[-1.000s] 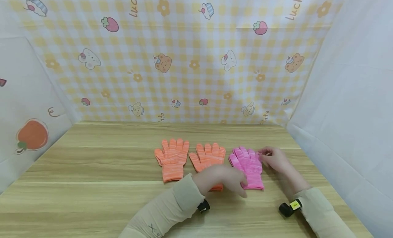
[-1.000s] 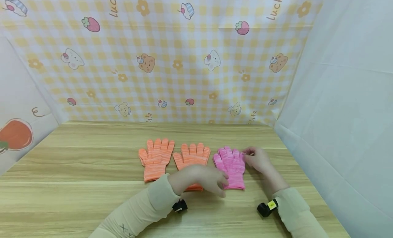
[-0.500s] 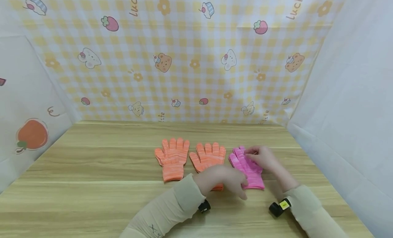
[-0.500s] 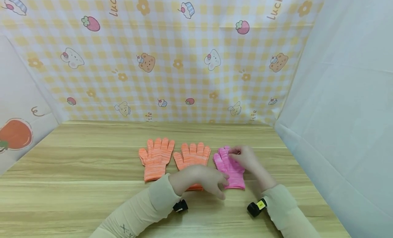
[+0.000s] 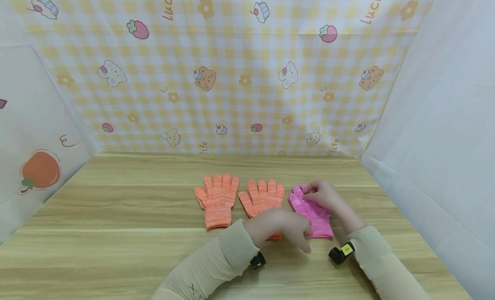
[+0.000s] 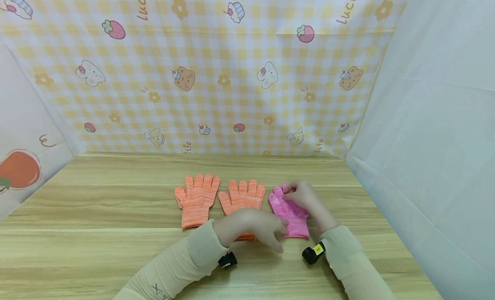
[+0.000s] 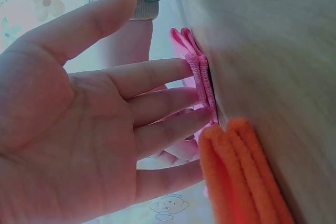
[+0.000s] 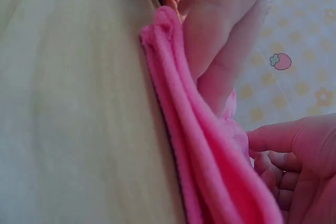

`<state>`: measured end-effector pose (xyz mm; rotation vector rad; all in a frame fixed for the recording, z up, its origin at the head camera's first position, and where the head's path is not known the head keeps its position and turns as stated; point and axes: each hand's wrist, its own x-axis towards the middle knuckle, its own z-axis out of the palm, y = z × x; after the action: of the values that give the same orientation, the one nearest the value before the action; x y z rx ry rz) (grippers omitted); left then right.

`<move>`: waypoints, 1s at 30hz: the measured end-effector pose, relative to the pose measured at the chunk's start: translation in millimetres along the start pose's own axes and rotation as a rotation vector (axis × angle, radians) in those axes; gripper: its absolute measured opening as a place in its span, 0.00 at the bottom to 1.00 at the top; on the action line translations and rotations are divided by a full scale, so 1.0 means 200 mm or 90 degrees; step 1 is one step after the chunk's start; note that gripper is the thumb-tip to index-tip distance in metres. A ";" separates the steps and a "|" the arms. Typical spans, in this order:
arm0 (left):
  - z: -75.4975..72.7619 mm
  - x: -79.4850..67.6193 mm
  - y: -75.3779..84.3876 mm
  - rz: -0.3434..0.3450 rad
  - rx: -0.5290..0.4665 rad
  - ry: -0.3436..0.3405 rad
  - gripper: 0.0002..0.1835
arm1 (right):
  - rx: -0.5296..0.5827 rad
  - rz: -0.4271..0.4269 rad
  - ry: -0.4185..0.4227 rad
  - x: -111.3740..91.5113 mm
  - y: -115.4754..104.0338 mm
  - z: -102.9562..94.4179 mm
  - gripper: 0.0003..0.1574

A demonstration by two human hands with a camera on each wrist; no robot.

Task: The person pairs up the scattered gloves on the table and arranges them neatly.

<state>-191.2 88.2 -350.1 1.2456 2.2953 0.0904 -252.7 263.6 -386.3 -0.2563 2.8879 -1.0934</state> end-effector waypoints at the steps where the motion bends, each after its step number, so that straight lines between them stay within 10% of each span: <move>1: 0.00 0.00 0.00 0.000 -0.002 -0.001 0.30 | 0.008 0.002 0.001 0.00 0.00 0.00 0.08; 30: 0.00 -0.01 0.02 -0.011 0.010 -0.003 0.32 | -0.008 0.010 0.033 0.02 0.06 0.04 0.08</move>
<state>-186.4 88.9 -347.4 1.2330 2.3060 0.0625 -258.3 266.4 -401.0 -0.2076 2.9374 -1.0962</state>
